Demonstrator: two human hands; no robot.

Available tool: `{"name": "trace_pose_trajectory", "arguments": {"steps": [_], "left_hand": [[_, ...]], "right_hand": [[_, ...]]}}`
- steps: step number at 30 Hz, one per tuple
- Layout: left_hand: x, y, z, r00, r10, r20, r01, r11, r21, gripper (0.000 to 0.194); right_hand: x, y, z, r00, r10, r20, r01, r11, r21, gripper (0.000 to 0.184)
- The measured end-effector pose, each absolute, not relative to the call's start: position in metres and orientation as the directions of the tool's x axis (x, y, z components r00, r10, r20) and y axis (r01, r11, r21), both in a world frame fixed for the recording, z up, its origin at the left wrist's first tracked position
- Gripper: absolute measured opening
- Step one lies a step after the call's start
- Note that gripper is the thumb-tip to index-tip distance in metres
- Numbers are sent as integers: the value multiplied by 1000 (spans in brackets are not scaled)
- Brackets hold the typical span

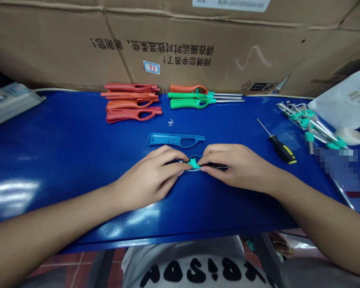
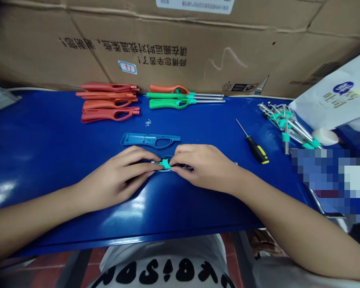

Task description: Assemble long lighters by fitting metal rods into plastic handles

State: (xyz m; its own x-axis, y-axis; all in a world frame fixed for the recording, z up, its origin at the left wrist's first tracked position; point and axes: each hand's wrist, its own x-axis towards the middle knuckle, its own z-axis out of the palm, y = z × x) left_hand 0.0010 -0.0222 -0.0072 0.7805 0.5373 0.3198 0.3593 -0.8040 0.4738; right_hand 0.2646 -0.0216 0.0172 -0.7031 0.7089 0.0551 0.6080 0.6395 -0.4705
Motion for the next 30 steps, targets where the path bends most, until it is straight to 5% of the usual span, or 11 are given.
{"name": "trace_pose_trajectory", "arguments": {"steps": [7, 17, 20, 26, 30], "left_hand": [[0, -20, 2, 730, 584, 355, 395, -784, 479, 24], [-20, 0, 21, 846, 459, 273, 395, -882, 257, 19], [-26, 7, 25, 871, 448, 200, 370, -868, 331, 19], [-35, 25, 24, 883, 464, 78, 299, -681, 669, 21], [-33, 31, 17, 864, 496, 89, 274, -610, 744, 21]], "right_hand": [[272, -18, 24, -701, 708, 89, 571, 632, -524, 21], [280, -16, 25, -766, 643, 31, 571, 701, -426, 17], [280, -16, 25, -763, 647, 16, 581, 696, -422, 16], [279, -17, 27, -755, 656, 4, 597, 690, -409, 16], [280, -18, 27, -758, 652, 6, 588, 687, -427, 17]]}}
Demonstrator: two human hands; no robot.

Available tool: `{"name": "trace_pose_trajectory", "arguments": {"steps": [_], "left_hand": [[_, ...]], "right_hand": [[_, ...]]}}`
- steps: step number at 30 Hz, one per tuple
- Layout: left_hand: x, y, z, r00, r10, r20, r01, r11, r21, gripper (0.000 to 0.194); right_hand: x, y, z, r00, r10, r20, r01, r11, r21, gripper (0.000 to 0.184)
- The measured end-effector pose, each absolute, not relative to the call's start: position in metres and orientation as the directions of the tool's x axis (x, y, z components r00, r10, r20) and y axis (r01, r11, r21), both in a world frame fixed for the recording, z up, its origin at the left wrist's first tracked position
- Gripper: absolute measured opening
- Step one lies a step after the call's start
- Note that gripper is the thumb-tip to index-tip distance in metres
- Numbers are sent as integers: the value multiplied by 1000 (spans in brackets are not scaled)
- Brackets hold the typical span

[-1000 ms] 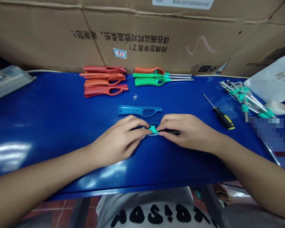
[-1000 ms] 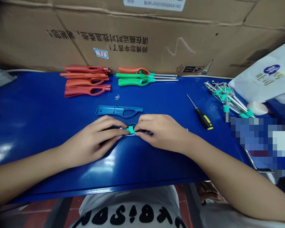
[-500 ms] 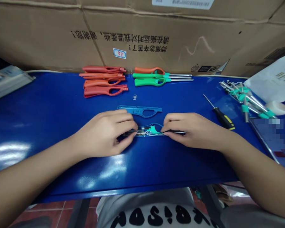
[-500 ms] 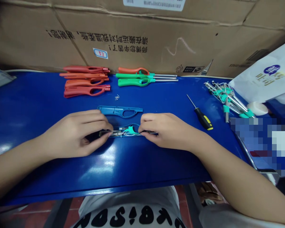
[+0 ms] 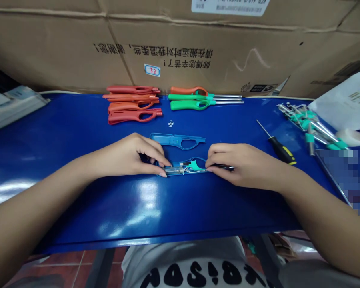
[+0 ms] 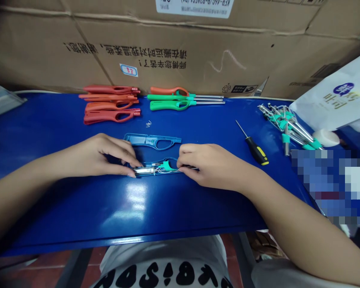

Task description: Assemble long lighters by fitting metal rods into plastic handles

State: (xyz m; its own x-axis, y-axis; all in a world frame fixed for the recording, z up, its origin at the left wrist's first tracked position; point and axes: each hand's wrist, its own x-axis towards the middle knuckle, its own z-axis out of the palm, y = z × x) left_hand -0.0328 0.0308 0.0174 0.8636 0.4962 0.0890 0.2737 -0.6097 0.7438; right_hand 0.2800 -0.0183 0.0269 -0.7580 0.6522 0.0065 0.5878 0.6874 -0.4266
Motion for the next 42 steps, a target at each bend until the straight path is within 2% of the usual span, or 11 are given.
{"name": "trace_pose_trajectory", "arguments": {"steps": [5, 14, 19, 25, 31, 36, 39, 42], "left_hand": [[-30, 27, 16, 867, 482, 129, 264, -662, 701, 19], [-30, 18, 19, 901, 380, 209, 231, -828, 510, 23], [-30, 17, 19, 903, 340, 262, 208, -880, 427, 26], [-31, 17, 16, 902, 336, 271, 236, -909, 343, 24], [-30, 15, 15, 897, 344, 279, 271, -924, 269, 24], [-26, 14, 16, 885, 355, 302, 312, -932, 183, 22], [-24, 14, 14, 881, 373, 291, 336, -926, 171, 24], [-23, 13, 11, 875, 405, 264, 349, -908, 232, 20]], "right_hand": [[280, -17, 27, -758, 652, 2, 577, 671, -465, 18], [279, -15, 30, -744, 668, -9, 589, 649, -481, 16], [281, -13, 26, -675, 727, 127, 590, 635, -499, 17], [284, -7, 18, -612, 761, 217, 696, 648, -309, 28], [282, -8, 21, -663, 724, 191, 625, 676, -390, 32], [280, -6, 14, -675, 705, 216, 663, 709, -242, 39], [281, -2, 8, -660, 720, 214, 689, 694, -209, 31], [282, 0, 6, -641, 738, 209, 699, 674, -239, 15]]}}
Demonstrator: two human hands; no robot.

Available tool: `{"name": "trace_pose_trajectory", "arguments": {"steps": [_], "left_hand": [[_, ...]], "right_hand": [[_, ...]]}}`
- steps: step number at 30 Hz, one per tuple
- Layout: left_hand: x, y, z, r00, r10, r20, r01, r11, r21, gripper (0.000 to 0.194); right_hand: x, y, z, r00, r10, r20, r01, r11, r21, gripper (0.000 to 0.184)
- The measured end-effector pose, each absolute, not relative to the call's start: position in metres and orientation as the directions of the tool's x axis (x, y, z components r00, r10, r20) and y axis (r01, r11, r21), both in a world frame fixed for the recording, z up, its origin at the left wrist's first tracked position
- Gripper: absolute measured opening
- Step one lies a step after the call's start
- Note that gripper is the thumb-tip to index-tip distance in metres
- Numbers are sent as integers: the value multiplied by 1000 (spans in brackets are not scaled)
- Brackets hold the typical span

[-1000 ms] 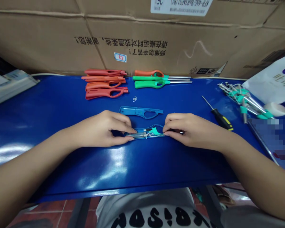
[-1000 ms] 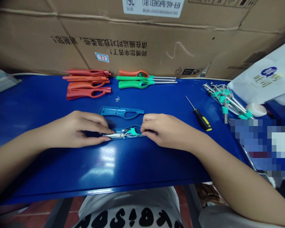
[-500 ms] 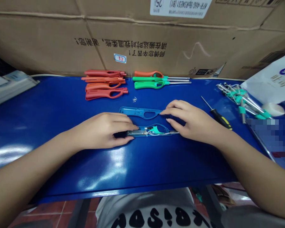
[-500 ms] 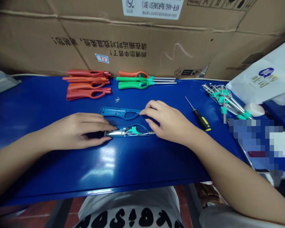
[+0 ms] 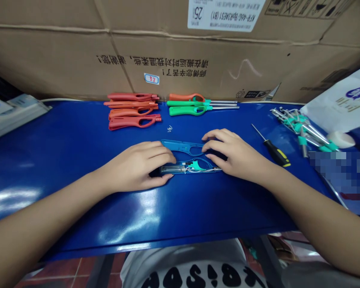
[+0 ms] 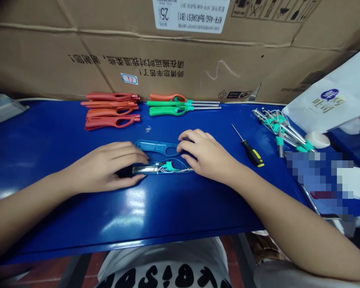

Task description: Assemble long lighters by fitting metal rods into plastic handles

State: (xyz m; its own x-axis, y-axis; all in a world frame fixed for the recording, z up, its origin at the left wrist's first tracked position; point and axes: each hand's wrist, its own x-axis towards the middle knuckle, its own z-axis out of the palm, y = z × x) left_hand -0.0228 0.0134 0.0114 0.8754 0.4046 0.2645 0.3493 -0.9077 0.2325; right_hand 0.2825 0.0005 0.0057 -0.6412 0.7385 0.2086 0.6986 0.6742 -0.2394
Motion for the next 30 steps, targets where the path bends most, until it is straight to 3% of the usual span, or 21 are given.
{"name": "trace_pose_trajectory", "arguments": {"steps": [3, 9, 14, 17, 19, 23, 30], "left_hand": [[-22, 13, 10, 865, 440, 241, 365, -882, 300, 17], [-20, 11, 11, 847, 479, 231, 396, -858, 328, 18], [-20, 10, 11, 798, 454, 397, 418, -891, 177, 37], [-21, 11, 10, 740, 409, 534, 440, -895, 77, 48], [-23, 13, 8, 734, 395, 552, 446, -894, 46, 48], [-25, 14, 5, 766, 380, 519, 362, -922, 141, 37], [-23, 7, 6, 774, 403, 489, 357, -915, 188, 44]], "right_hand": [[284, 2, 7, -625, 757, 191, 710, 653, -263, 5], [283, 1, 13, -580, 798, 163, 742, 600, -298, 9], [279, -4, 16, -338, 918, 207, 649, 387, -655, 10], [275, -8, 17, -283, 951, 122, 489, 252, -835, 14], [272, -10, 18, -289, 956, 47, 407, 168, -898, 16], [265, -14, 20, -311, 948, -68, 311, 34, -950, 20], [262, -12, 19, -299, 939, -171, 293, -80, -953, 31]]}}
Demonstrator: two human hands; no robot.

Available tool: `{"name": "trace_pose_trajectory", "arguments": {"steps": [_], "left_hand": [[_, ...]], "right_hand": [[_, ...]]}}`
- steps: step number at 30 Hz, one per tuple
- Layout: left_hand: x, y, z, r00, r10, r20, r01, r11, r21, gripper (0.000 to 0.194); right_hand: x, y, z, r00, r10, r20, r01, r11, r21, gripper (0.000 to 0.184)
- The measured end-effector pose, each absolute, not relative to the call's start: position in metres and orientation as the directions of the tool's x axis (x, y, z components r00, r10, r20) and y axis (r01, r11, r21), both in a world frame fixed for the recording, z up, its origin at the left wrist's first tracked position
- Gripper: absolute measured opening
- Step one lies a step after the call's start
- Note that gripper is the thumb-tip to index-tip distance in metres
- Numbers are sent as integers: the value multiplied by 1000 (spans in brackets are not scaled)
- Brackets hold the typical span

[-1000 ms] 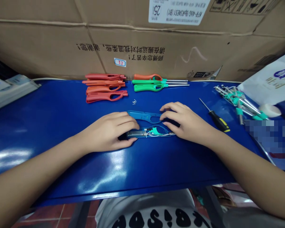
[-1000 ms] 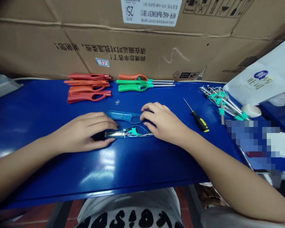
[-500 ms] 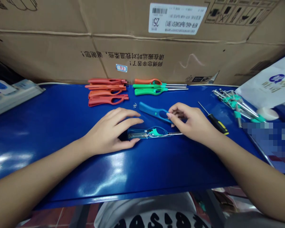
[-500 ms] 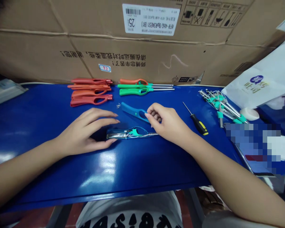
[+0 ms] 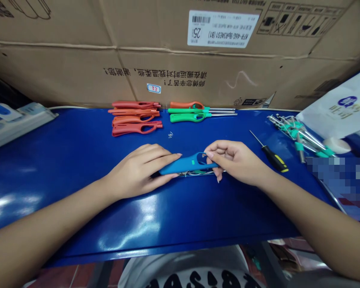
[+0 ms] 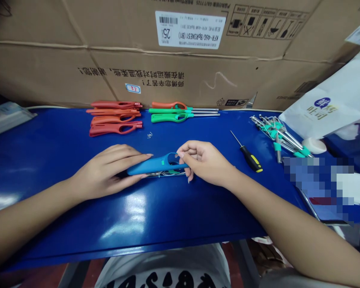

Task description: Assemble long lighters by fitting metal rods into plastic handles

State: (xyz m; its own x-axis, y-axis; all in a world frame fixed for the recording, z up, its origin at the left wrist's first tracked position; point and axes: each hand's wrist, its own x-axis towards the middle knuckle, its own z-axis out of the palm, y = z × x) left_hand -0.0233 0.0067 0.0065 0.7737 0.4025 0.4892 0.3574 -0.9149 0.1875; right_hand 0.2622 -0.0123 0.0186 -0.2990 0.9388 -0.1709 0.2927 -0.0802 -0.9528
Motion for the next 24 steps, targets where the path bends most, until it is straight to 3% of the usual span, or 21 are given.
{"name": "trace_pose_trajectory", "arguments": {"steps": [3, 5, 8, 13, 24], "left_hand": [[-24, 7, 5, 769, 432, 471, 369, -902, 225, 41], [-24, 8, 6, 777, 444, 447, 369, -896, 248, 39], [-21, 8, 7, 797, 453, 399, 372, -889, 267, 34], [-18, 7, 11, 809, 485, 332, 403, -869, 288, 31], [-20, 8, 5, 820, 477, 317, 405, -874, 270, 31]], "right_hand": [[266, -12, 19, -352, 935, -44, 429, 119, -895, 41], [268, -13, 20, -441, 895, 71, 531, 324, -783, 48], [269, -14, 19, -539, 831, 139, 610, 498, -616, 42], [268, -13, 12, -585, 794, 167, 622, 571, -535, 34], [267, -10, 7, -629, 760, 165, 580, 599, -552, 30]]}}
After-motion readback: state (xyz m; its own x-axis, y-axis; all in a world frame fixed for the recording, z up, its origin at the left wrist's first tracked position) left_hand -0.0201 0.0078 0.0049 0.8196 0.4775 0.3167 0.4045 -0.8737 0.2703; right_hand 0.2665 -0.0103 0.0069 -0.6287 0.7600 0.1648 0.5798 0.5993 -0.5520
